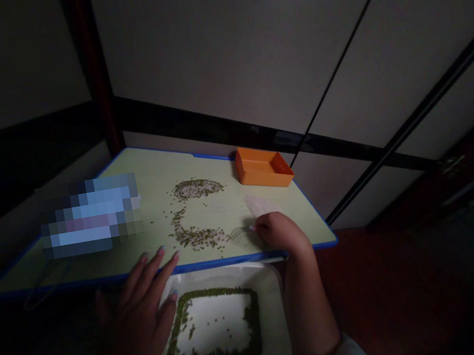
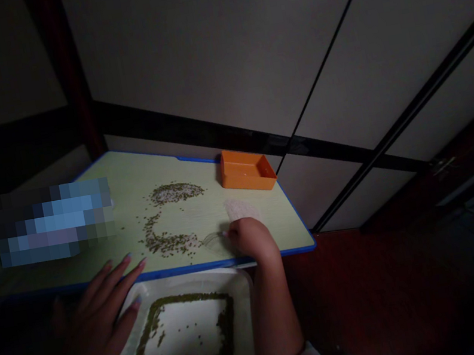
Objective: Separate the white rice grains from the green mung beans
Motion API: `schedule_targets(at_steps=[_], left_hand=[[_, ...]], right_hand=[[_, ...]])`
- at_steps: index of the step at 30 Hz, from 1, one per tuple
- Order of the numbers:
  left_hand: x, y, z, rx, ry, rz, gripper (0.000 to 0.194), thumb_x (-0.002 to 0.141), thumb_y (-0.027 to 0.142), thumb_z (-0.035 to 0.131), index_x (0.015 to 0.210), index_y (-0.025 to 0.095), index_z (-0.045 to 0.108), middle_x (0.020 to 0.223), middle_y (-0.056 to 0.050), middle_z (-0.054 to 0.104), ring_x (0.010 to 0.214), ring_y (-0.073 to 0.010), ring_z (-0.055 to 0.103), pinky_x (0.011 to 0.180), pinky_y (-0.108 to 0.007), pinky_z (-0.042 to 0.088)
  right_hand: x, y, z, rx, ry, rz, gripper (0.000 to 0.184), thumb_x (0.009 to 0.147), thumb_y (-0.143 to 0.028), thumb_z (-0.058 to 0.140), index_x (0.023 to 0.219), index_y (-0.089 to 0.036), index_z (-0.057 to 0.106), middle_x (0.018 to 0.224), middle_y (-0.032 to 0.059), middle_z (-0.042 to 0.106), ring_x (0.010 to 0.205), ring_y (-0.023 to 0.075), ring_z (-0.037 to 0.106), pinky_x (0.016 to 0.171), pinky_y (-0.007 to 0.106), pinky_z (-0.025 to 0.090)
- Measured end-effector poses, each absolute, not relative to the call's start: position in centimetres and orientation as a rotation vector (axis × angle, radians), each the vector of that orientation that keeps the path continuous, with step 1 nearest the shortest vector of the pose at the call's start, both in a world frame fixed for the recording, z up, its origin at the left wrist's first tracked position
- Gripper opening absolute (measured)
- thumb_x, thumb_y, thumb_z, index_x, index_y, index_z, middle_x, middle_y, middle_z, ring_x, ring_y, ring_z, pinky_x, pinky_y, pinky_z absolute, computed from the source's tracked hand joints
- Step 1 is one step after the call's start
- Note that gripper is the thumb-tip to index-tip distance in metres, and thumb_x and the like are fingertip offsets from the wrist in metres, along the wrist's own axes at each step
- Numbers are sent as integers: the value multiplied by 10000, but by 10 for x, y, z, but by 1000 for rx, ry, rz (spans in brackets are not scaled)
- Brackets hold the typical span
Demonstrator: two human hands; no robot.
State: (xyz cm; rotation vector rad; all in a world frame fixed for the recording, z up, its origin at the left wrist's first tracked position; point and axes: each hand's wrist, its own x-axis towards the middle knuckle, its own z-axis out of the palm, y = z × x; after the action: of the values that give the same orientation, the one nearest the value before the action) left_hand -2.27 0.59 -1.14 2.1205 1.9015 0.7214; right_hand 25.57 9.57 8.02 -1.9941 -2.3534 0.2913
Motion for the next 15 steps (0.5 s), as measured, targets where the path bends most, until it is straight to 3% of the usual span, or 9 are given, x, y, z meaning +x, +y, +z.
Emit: schedule_targets(at_steps=[4, 11, 15], left_hand=[[-23, 6, -13, 2132, 1899, 719, 512, 962, 375, 307, 1457, 381, 434, 1620, -44, 409, 1542, -314, 279, 1174, -824, 101], [-25, 6, -18, 2170, 1929, 723, 508, 973, 369, 279, 1453, 357, 445, 1604, -51, 435, 1530, -310, 305, 1147, -839, 150], [-25, 6, -18, 2163, 1930, 700, 512, 974, 375, 271, 1458, 358, 439, 1609, -46, 426, 1534, -316, 297, 1140, -847, 152]], right_hand=[[262, 97, 79, -2092, -2288, 245, 251, 940, -252, 563, 910, -166, 797, 959, 144, 782, 773, 179, 629, 623, 290, 279], [257, 91, 86, -1969, -2358, 317, 280, 964, -275, 538, 901, -156, 784, 908, 111, 781, 739, 150, 600, 642, 267, 299], [254, 94, 84, -2064, -2344, 259, 285, 962, -299, 542, 955, -165, 792, 1001, 132, 784, 823, 177, 649, 651, 280, 308]])
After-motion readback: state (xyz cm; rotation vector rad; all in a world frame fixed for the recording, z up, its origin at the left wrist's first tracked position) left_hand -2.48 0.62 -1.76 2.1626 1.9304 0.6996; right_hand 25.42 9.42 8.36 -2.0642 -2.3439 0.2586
